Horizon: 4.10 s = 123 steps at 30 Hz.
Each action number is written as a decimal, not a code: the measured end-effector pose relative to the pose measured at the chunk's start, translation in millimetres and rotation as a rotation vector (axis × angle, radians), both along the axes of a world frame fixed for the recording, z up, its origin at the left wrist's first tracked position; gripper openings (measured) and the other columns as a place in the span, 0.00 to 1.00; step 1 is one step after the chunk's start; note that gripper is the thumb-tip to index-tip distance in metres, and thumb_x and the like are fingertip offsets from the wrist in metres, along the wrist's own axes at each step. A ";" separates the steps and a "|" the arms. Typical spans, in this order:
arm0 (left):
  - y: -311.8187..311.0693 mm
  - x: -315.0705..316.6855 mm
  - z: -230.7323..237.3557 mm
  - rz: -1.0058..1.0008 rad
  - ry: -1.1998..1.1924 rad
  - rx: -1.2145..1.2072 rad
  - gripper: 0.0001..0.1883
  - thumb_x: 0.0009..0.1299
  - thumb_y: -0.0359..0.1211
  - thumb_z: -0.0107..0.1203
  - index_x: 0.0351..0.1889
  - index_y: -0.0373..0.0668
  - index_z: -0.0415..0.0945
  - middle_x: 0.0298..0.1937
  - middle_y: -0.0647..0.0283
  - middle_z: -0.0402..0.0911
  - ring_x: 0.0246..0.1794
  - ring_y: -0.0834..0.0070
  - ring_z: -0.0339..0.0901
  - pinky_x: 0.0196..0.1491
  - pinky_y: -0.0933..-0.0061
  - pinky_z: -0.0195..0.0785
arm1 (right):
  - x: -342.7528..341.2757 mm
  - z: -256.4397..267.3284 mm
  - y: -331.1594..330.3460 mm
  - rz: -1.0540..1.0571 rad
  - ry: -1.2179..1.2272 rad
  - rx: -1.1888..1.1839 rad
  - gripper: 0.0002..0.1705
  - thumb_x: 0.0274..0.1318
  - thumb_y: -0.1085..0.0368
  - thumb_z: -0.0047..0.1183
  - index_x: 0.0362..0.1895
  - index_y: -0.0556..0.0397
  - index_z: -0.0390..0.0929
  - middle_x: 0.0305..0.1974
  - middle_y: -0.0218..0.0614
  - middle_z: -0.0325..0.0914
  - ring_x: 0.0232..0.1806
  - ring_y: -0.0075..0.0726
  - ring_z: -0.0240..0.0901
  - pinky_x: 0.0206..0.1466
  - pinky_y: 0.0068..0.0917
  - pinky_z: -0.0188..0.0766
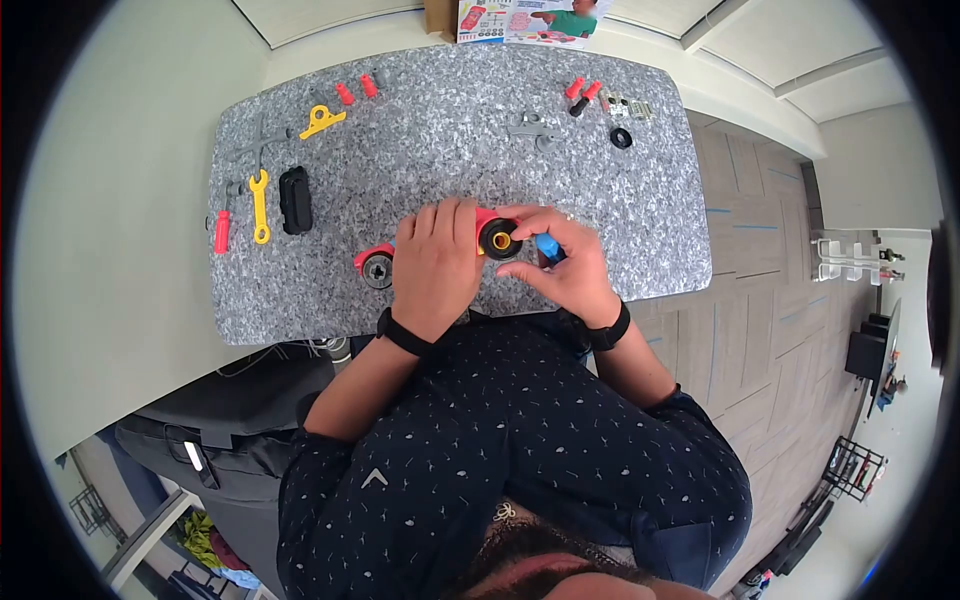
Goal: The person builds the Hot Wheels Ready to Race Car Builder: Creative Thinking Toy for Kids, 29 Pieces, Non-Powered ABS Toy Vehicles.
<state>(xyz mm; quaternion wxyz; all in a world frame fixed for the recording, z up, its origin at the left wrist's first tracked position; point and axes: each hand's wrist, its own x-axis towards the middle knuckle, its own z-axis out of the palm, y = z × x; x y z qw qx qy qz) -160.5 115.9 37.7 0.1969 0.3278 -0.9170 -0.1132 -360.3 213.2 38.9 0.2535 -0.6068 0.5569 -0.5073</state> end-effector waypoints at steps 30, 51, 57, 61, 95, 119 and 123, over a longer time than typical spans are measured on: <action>2.6 20.8 2.6 -0.048 -0.050 -0.046 0.49 0.72 0.68 0.65 0.73 0.33 0.77 0.65 0.55 0.82 0.60 0.58 0.79 0.62 0.52 0.63 | -213.5 -69.2 -55.0 -0.602 0.677 0.362 0.17 0.60 0.65 0.74 0.54 0.50 0.92 0.44 0.50 0.92 0.49 0.68 0.89 0.57 0.53 0.85; 1.1 22.3 8.3 -0.073 -0.034 -0.010 0.47 0.69 0.62 0.67 0.75 0.33 0.76 0.66 0.54 0.82 0.61 0.57 0.78 0.63 0.51 0.63 | 16.9 31.3 -21.7 -0.001 0.173 0.142 0.16 0.60 0.70 0.76 0.52 0.52 0.91 0.45 0.42 0.83 0.45 0.53 0.82 0.51 0.43 0.79; 2.0 22.6 4.7 -0.075 -0.018 -0.003 0.48 0.66 0.59 0.69 0.74 0.32 0.76 0.66 0.53 0.82 0.63 0.57 0.78 0.65 0.50 0.63 | 20.3 35.7 -12.8 -0.024 0.233 0.121 0.20 0.58 0.68 0.78 0.55 0.52 0.91 0.51 0.44 0.83 0.50 0.54 0.85 0.54 0.43 0.83; 1.8 22.4 4.6 -0.066 -0.039 0.012 0.48 0.61 0.56 0.70 0.74 0.32 0.76 0.67 0.53 0.81 0.63 0.56 0.78 0.66 0.49 0.63 | 25.1 33.0 -2.6 -0.045 0.266 0.106 0.25 0.56 0.64 0.81 0.58 0.52 0.90 0.55 0.44 0.82 0.53 0.54 0.86 0.55 0.43 0.85; 3.4 23.0 6.7 -0.081 -0.037 -0.030 0.48 0.68 0.60 0.69 0.75 0.31 0.76 0.66 0.53 0.82 0.61 0.58 0.78 0.64 0.50 0.64 | -90.6 -13.7 -69.2 -0.438 0.535 0.060 0.26 0.59 0.65 0.78 0.61 0.53 0.87 0.53 0.47 0.87 0.49 0.57 0.85 0.55 0.45 0.83; 4.3 23.0 6.0 -0.068 -0.023 -0.008 0.47 0.68 0.60 0.69 0.74 0.32 0.76 0.66 0.53 0.81 0.61 0.57 0.78 0.64 0.50 0.64 | -96.9 -12.8 -79.6 -0.458 0.156 -0.026 0.12 0.72 0.66 0.71 0.55 0.55 0.92 0.41 0.35 0.91 0.40 0.27 0.85 0.45 0.26 0.79; 1.7 21.4 8.0 -0.069 -0.042 -0.010 0.47 0.67 0.60 0.69 0.75 0.33 0.76 0.66 0.54 0.82 0.61 0.57 0.78 0.63 0.50 0.64 | -34.3 48.5 -34.7 -0.092 -0.394 0.278 0.08 0.76 0.67 0.68 0.53 0.55 0.92 0.35 0.28 0.88 0.31 0.14 0.77 0.32 0.19 0.69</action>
